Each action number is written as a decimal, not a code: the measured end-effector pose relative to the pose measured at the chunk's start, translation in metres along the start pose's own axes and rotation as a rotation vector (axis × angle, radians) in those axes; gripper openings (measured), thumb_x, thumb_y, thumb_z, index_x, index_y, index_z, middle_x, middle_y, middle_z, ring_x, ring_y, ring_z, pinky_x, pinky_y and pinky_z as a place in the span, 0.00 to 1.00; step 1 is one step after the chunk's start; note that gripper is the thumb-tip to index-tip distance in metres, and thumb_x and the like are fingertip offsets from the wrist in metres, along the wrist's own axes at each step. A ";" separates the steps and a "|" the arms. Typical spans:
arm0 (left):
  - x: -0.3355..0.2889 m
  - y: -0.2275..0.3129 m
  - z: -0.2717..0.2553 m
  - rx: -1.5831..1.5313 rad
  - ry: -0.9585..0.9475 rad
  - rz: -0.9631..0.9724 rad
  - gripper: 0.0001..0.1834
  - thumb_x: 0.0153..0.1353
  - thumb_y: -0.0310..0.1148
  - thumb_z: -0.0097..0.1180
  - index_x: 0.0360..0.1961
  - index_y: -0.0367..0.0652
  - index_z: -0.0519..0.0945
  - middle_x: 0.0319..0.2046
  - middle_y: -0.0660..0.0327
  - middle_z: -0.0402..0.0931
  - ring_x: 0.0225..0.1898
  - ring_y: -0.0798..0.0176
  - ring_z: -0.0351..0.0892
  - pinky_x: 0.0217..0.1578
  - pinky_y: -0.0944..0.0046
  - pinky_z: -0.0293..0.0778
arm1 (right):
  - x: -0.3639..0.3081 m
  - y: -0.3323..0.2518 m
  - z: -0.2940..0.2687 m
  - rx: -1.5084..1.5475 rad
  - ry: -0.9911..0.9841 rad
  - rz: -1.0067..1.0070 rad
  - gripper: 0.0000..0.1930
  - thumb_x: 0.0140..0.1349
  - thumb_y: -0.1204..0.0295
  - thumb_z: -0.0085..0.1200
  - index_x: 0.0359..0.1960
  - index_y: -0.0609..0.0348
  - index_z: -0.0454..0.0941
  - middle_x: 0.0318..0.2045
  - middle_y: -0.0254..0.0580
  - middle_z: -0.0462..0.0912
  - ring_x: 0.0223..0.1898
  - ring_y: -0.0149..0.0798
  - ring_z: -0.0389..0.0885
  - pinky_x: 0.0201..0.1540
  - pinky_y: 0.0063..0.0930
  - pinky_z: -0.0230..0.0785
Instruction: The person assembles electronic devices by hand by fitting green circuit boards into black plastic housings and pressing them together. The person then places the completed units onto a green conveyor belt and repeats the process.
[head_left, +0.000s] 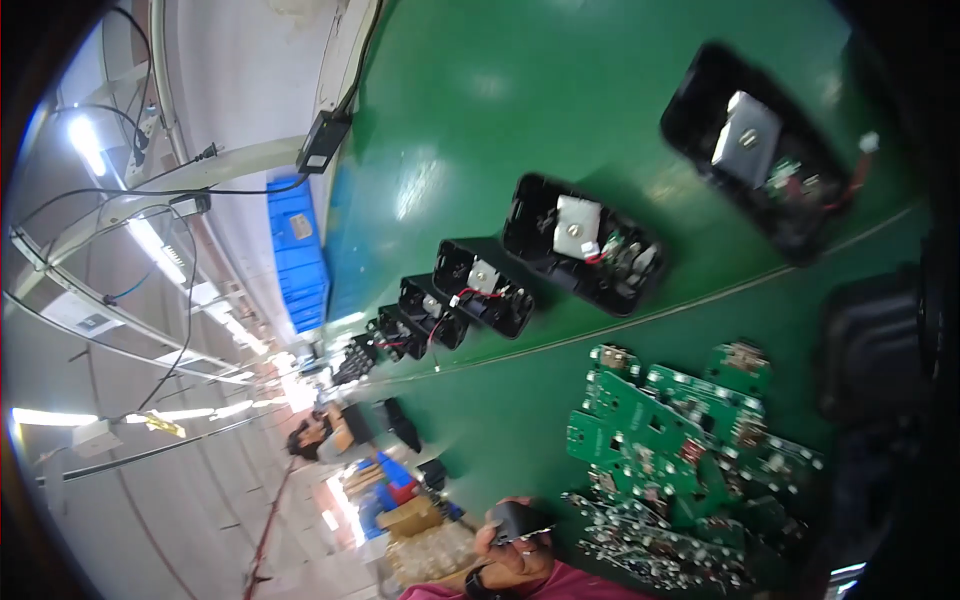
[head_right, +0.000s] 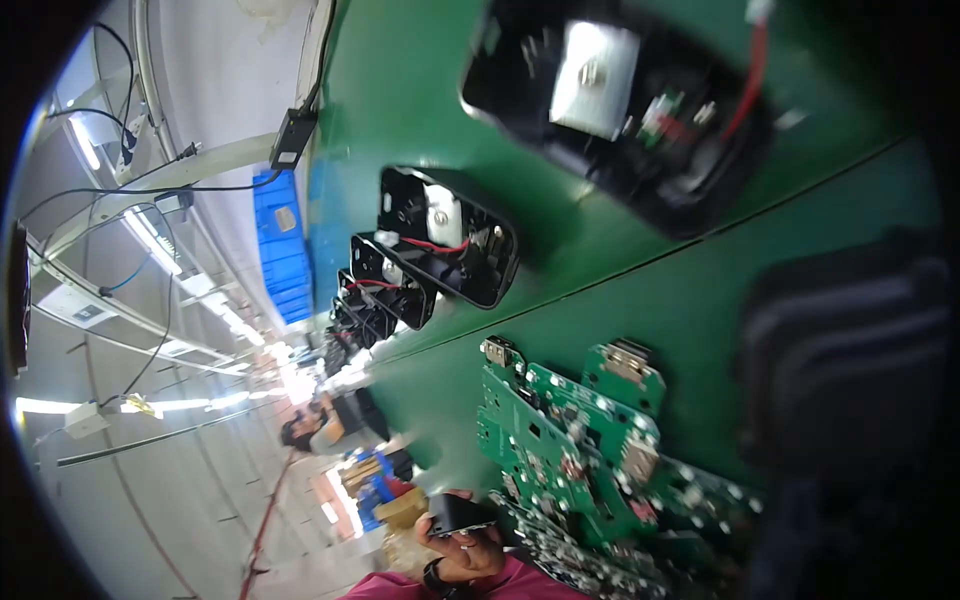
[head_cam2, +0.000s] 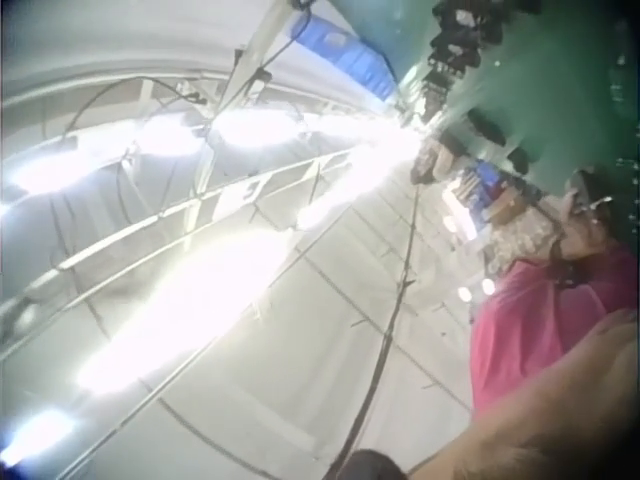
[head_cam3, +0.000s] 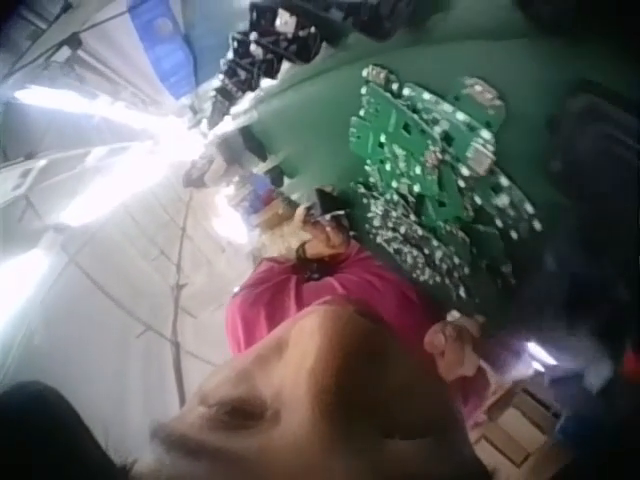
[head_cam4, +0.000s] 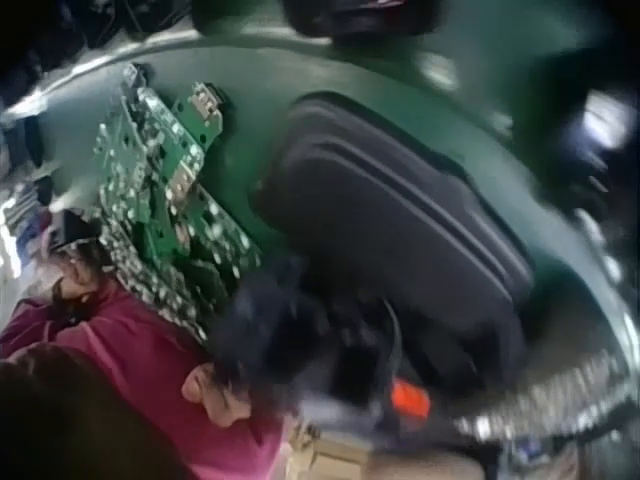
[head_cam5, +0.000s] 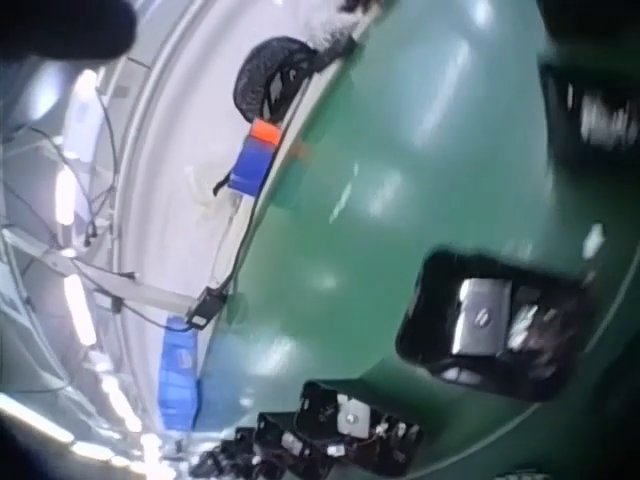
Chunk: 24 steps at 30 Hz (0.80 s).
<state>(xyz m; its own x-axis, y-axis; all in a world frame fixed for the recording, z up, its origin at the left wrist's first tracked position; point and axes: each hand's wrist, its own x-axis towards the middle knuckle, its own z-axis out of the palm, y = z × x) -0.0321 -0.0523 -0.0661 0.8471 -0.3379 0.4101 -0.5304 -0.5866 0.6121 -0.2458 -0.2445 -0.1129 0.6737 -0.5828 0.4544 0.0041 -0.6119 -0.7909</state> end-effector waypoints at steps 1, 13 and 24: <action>0.002 -0.002 -0.005 0.038 0.024 0.073 0.27 0.73 0.44 0.49 0.64 0.50 0.53 0.43 0.35 0.73 0.23 0.61 0.74 0.19 0.72 0.70 | 0.013 -0.001 -0.030 0.149 0.041 0.058 0.25 0.63 0.65 0.58 0.48 0.84 0.72 0.23 0.57 0.81 0.17 0.49 0.78 0.27 0.50 0.77; 0.064 0.034 0.008 -0.688 -0.024 -0.546 0.29 0.70 0.35 0.52 0.68 0.41 0.58 0.50 0.44 0.74 0.38 0.58 0.82 0.21 0.71 0.78 | 0.120 -0.037 0.004 0.058 -0.110 0.105 0.03 0.51 0.79 0.62 0.27 0.61 0.81 0.16 0.36 0.73 0.14 0.38 0.72 0.19 0.31 0.65; 0.090 0.079 -0.036 -0.885 -0.178 -0.385 0.26 0.66 0.24 0.53 0.65 0.33 0.67 0.50 0.49 0.78 0.38 0.65 0.83 0.35 0.70 0.78 | 0.193 -0.152 0.066 0.013 -0.143 -0.194 0.14 0.55 0.77 0.64 0.44 0.62 0.83 0.23 0.42 0.80 0.20 0.39 0.77 0.23 0.31 0.69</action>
<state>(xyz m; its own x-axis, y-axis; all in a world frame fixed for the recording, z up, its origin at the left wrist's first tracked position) 0.0012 -0.1033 0.0436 0.9218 -0.3875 0.0131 0.0106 0.0590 0.9982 -0.0680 -0.2286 0.0676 0.7570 -0.3725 0.5368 0.1530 -0.6977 -0.6998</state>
